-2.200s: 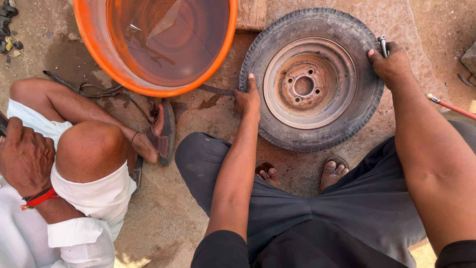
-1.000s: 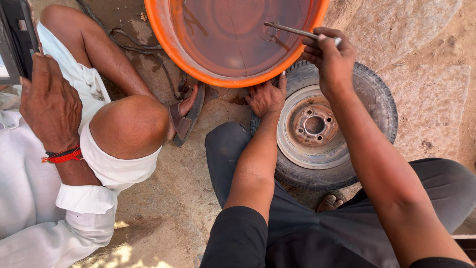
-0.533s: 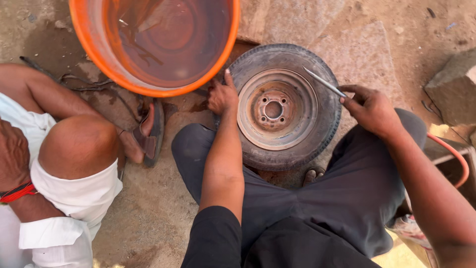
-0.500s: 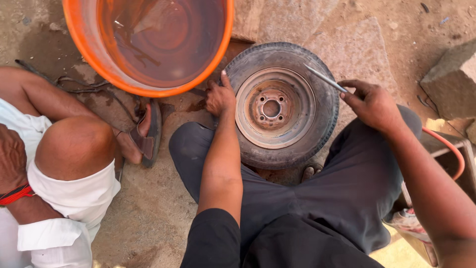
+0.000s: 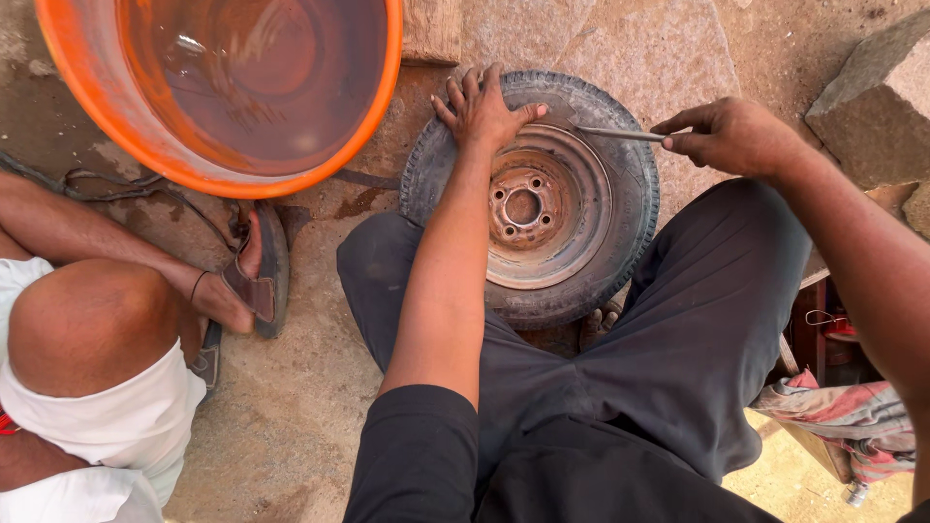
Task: The person sits on the ground and uses a metal tire lever to pry the tire bead away from the rim. They rotate the tire and work around the circumference to loosen the tire from the rim, occasionally flipping the tire over to access the other side.
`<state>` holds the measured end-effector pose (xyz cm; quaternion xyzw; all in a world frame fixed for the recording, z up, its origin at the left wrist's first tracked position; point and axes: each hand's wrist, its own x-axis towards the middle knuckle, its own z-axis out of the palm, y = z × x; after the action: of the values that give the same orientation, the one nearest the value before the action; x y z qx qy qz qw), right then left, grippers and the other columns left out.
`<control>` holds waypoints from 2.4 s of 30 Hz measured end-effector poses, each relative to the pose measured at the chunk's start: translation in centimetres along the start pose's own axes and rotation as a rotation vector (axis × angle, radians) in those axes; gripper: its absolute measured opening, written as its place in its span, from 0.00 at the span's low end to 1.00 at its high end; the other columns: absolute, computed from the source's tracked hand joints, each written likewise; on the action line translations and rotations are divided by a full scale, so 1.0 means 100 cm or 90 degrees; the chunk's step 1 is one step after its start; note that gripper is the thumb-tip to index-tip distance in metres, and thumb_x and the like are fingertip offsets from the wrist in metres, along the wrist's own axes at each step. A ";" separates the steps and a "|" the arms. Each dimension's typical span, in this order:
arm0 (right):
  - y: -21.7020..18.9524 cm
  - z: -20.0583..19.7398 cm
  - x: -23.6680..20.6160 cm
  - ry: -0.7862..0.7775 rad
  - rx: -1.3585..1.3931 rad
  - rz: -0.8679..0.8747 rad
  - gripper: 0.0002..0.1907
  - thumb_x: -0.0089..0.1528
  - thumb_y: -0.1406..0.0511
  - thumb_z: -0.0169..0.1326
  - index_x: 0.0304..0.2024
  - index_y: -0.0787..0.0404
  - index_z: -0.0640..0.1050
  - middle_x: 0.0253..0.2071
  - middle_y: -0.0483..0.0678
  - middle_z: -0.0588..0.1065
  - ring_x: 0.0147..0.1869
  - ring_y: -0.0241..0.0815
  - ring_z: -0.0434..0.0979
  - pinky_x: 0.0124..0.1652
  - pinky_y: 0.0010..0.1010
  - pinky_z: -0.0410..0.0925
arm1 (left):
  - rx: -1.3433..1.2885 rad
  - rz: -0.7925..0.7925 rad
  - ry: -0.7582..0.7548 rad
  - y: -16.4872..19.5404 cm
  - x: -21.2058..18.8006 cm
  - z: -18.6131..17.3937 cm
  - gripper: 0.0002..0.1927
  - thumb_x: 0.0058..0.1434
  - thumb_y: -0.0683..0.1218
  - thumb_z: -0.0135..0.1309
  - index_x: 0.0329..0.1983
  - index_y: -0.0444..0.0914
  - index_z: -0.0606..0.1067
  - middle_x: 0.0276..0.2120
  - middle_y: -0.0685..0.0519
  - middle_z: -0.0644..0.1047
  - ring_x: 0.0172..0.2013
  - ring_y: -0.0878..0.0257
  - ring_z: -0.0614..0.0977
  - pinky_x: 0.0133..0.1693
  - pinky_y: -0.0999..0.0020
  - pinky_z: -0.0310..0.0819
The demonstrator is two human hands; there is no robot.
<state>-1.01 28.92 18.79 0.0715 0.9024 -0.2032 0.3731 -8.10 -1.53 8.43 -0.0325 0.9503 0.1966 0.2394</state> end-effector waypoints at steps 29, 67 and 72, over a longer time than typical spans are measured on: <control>0.007 -0.082 0.274 -0.519 -0.080 -0.046 0.17 0.61 0.60 0.62 0.54 0.42 0.84 0.41 0.45 0.86 0.44 0.38 0.86 0.48 0.33 0.76 | -0.035 0.000 0.090 0.000 0.074 0.036 0.53 0.42 0.73 0.67 0.68 0.49 0.63 0.63 0.48 0.63 0.67 0.42 0.59 0.66 0.21 0.36; -0.038 -0.077 0.315 -0.606 -0.243 -0.093 0.15 0.61 0.51 0.57 0.44 0.47 0.85 0.22 0.41 0.79 0.16 0.33 0.66 0.20 0.29 0.61 | -0.093 -0.020 0.063 -0.012 0.093 0.052 0.55 0.42 0.72 0.68 0.71 0.51 0.63 0.64 0.46 0.61 0.69 0.41 0.57 0.67 0.21 0.34; -0.037 -0.074 0.326 -0.616 -0.316 -0.006 0.13 0.63 0.50 0.58 0.41 0.46 0.86 0.20 0.49 0.78 0.18 0.35 0.63 0.21 0.31 0.59 | -0.076 -0.009 0.076 -0.014 0.093 0.054 0.55 0.43 0.73 0.68 0.72 0.51 0.63 0.64 0.45 0.61 0.68 0.41 0.57 0.67 0.21 0.35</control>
<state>-30.02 27.97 1.77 -0.1242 0.6486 0.0046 0.7509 -13.71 -0.38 -0.79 -0.0649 0.9492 0.2487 0.1814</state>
